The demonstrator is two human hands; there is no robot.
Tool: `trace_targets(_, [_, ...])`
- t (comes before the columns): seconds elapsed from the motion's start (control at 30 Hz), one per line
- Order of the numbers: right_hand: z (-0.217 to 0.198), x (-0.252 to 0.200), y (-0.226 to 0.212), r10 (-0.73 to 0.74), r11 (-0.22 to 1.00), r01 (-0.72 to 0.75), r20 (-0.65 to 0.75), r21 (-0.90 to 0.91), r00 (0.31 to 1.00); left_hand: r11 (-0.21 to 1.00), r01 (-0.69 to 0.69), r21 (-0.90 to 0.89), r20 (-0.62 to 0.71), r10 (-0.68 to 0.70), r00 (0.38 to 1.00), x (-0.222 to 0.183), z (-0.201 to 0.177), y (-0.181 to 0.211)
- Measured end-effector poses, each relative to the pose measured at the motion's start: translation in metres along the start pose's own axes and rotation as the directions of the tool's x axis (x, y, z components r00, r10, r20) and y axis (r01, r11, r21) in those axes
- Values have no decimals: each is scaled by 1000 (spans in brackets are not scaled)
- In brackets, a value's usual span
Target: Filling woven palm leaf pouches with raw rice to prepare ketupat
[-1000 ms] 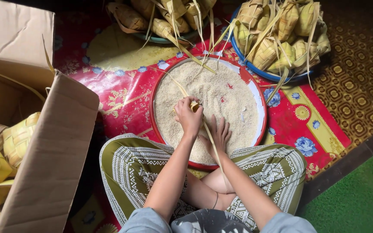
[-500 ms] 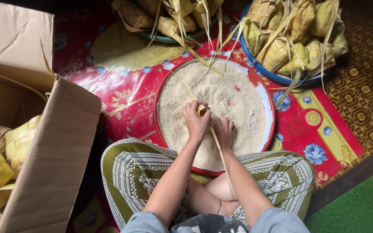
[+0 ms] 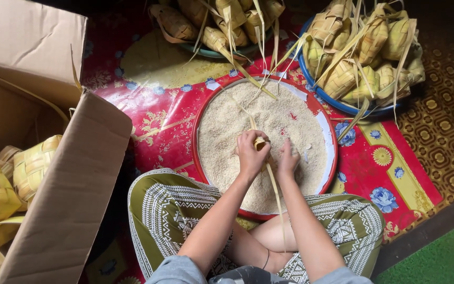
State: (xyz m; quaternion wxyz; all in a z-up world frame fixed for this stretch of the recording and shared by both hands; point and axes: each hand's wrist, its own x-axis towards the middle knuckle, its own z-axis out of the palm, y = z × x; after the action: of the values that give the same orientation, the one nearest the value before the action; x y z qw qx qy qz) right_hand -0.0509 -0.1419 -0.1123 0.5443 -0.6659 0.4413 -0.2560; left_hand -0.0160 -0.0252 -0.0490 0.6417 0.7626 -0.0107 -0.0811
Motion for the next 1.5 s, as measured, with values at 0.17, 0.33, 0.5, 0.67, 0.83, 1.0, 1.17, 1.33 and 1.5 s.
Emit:
trace_targets(0.17, [4, 4, -57, 212, 803, -253, 137, 540, 967, 999, -26, 33, 29, 26, 999, -4, 2, -2])
trace_targets(0.33, [9, -6, -109, 112, 679, -337, 361, 652, 926, 998, -47, 32, 29, 46, 999, -2, 8, -13])
trace_targets(0.5, [16, -26, -133, 50, 640, -344, 410, 687, 911, 997, -64, 37, -2, 65, 998, -1, 8, -13])
trace_targets(0.67, [10, -11, -110, 35, 596, -361, 426, 717, 904, 997, -72, 19, -19, 72, 997, 3, 9, -20])
trace_targets(0.83, [-12, -10, -53, -193, 981, 195, 120, -9, 974, 999, 19, -34, 9, -19, 1000, -2, -7, 7])
trace_targets(1.0, [-30, -13, 25, -358, 517, 578, 454, -631, 816, 1000, 9, -7, 37, -9, 999, -3, -6, 10])
trace_targets(1.17, [-26, -12, 51, -259, 421, 515, 446, -747, 857, 1000, 16, 11, 10, -16, 1000, 1, -3, -8])
trace_targets(1.33, [-21, 25, 101, -87, 607, 387, 426, -694, 901, 991, 20, -133, -33, -25, 999, -5, -15, -11])
trace_targets(1.5, [-23, -8, -11, 316, 910, -373, 280, 179, 906, 995, 16, -94, 19, -14, 1000, -15, -16, -8])
